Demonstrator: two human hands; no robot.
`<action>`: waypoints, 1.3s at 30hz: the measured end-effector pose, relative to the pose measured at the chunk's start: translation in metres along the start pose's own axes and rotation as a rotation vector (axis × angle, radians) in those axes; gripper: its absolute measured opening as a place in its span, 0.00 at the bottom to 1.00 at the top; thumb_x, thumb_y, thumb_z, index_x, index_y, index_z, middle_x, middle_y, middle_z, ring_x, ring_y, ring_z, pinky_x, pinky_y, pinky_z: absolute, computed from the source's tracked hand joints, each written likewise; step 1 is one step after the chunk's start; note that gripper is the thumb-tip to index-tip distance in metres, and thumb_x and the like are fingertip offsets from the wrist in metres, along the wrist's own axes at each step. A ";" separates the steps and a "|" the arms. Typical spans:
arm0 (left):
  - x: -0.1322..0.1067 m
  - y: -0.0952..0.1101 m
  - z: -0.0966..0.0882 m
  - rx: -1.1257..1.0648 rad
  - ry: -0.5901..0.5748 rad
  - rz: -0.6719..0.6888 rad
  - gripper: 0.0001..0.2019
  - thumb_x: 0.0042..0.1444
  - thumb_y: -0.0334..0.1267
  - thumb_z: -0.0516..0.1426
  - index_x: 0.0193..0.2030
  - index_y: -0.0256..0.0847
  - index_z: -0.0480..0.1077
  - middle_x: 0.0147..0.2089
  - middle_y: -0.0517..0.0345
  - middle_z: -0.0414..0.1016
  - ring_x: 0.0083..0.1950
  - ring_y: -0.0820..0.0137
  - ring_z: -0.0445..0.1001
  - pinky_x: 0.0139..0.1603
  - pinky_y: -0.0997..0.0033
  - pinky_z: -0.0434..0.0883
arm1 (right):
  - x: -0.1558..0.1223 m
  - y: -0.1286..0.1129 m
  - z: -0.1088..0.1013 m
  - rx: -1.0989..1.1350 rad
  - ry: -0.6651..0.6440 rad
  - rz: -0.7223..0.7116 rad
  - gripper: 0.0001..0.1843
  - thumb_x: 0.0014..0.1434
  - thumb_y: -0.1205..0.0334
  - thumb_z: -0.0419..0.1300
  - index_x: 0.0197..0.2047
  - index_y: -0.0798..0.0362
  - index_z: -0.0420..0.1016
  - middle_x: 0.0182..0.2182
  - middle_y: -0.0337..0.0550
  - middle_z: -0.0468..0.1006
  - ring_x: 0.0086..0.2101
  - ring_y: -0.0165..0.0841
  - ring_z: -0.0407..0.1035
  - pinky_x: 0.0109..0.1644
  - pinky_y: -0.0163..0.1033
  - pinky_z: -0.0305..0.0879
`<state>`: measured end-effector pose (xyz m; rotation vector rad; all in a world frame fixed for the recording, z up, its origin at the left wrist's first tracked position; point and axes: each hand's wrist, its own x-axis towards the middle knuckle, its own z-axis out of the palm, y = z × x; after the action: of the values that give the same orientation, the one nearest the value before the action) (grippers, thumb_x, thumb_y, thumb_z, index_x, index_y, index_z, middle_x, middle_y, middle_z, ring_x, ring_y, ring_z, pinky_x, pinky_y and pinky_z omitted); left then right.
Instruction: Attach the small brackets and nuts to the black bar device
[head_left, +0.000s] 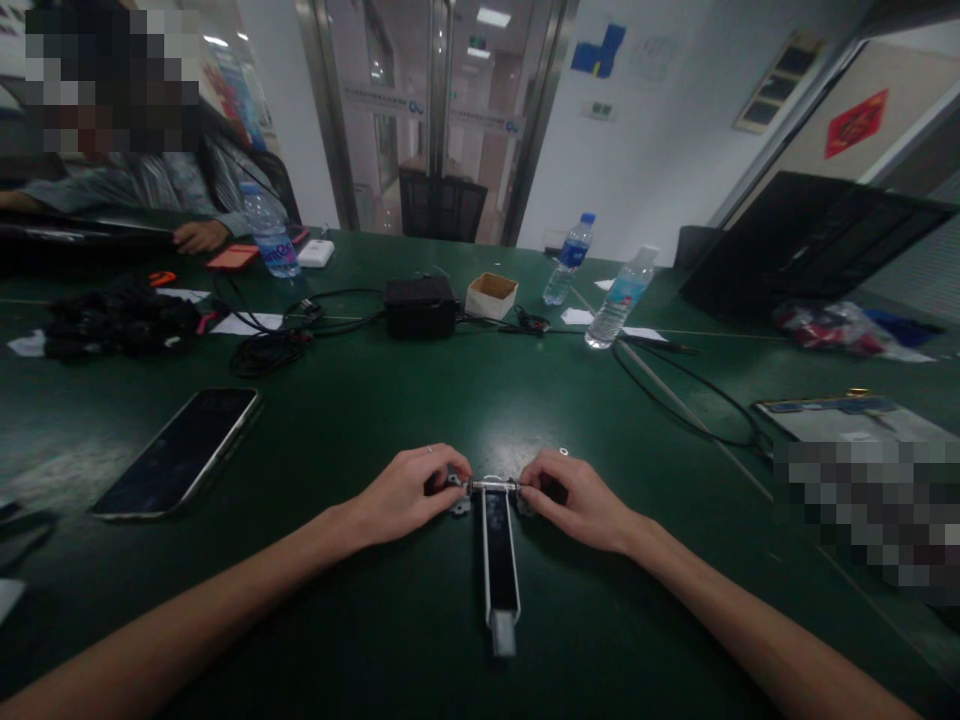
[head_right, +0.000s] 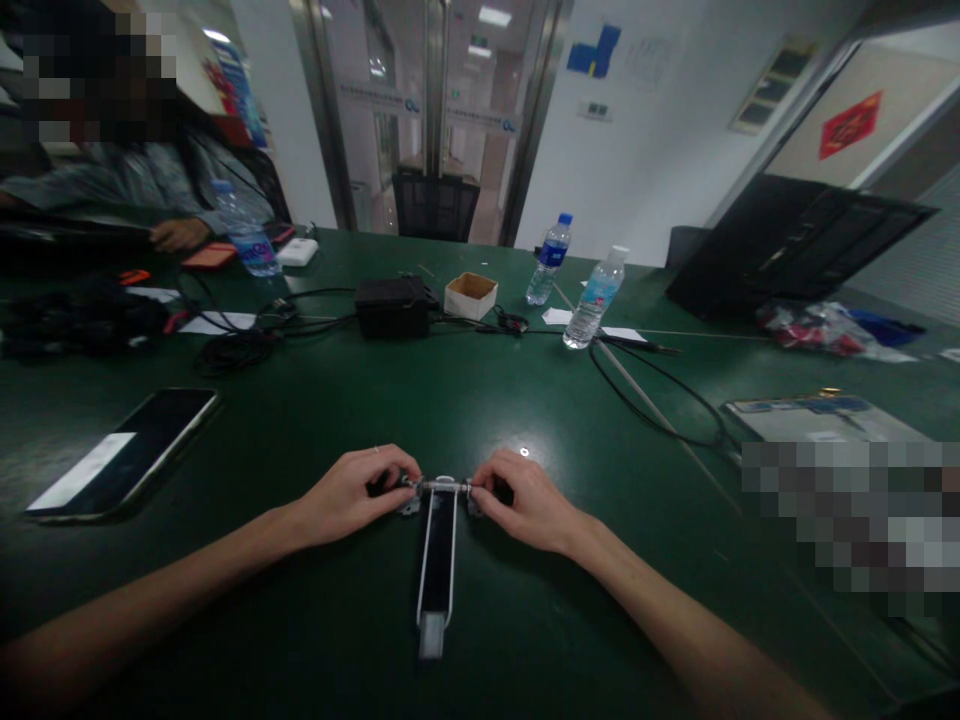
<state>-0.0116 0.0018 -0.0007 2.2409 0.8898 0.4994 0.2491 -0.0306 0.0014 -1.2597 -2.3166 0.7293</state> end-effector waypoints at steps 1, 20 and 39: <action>0.000 0.000 0.000 0.000 -0.004 0.000 0.08 0.59 0.35 0.55 0.45 0.39 0.69 0.34 0.62 0.66 0.30 0.75 0.64 0.30 0.76 0.62 | 0.000 0.001 0.000 -0.002 0.003 -0.003 0.07 0.62 0.61 0.54 0.37 0.53 0.71 0.31 0.41 0.71 0.32 0.31 0.64 0.37 0.38 0.61; 0.001 -0.001 0.002 0.032 0.017 -0.018 0.08 0.59 0.38 0.56 0.44 0.40 0.69 0.33 0.62 0.66 0.29 0.74 0.63 0.29 0.75 0.61 | 0.001 -0.001 0.003 -0.029 0.044 -0.032 0.06 0.62 0.62 0.53 0.37 0.53 0.69 0.32 0.41 0.70 0.32 0.31 0.64 0.37 0.38 0.61; 0.000 0.000 0.000 0.027 -0.002 -0.006 0.07 0.59 0.37 0.55 0.44 0.40 0.69 0.33 0.63 0.65 0.30 0.74 0.64 0.30 0.76 0.61 | 0.000 0.000 0.002 0.011 0.037 -0.007 0.05 0.61 0.62 0.55 0.37 0.54 0.70 0.32 0.41 0.70 0.32 0.31 0.64 0.36 0.38 0.62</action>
<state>-0.0111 0.0019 -0.0008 2.2620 0.9075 0.4848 0.2482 -0.0310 0.0001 -1.2495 -2.2836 0.7094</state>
